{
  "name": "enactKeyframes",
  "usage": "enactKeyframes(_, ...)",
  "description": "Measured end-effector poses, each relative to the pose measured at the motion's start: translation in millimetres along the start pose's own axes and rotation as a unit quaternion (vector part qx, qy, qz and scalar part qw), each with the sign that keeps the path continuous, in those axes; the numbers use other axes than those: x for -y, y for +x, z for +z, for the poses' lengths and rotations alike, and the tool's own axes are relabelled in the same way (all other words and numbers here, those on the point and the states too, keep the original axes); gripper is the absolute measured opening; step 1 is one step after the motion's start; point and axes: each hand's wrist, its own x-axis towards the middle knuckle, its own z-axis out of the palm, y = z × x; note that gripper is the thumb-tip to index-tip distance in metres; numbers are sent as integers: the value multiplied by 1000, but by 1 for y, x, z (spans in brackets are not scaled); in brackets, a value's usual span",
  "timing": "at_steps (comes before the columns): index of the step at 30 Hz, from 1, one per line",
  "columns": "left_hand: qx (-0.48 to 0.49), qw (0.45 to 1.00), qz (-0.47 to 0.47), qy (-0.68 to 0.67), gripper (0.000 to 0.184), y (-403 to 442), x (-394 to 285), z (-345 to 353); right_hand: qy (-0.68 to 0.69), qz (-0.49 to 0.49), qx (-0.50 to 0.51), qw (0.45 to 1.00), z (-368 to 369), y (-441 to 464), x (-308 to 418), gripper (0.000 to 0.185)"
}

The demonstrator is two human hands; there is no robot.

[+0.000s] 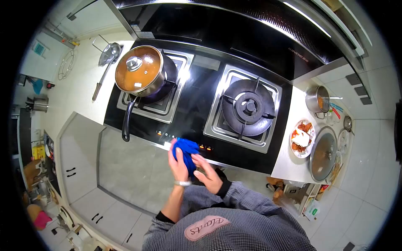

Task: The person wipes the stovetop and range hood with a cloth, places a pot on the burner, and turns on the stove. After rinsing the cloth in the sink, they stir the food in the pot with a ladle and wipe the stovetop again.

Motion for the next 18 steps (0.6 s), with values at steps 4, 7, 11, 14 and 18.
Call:
enactKeyframes(4,26,927,205,313,41,75,-1,-12,55,118,-61,990,-60,-56,-3,34)
enactKeyframes(7,15,837,236,493,46,78,69,-6,66,179,-185,964,-99,-97,-1,27)
enactKeyframes(11,262,852,65,449,54,-41,41,77,43,174,-258,949,-135,-127,-4,25)
enactKeyframes(14,296,833,335,326,48,-95,69,107,49,185,-299,935,-141,-135,-1,23)
enactKeyframes(18,316,818,265,401,14,-54,57,79,46,174,-285,941,-148,-143,1,23)
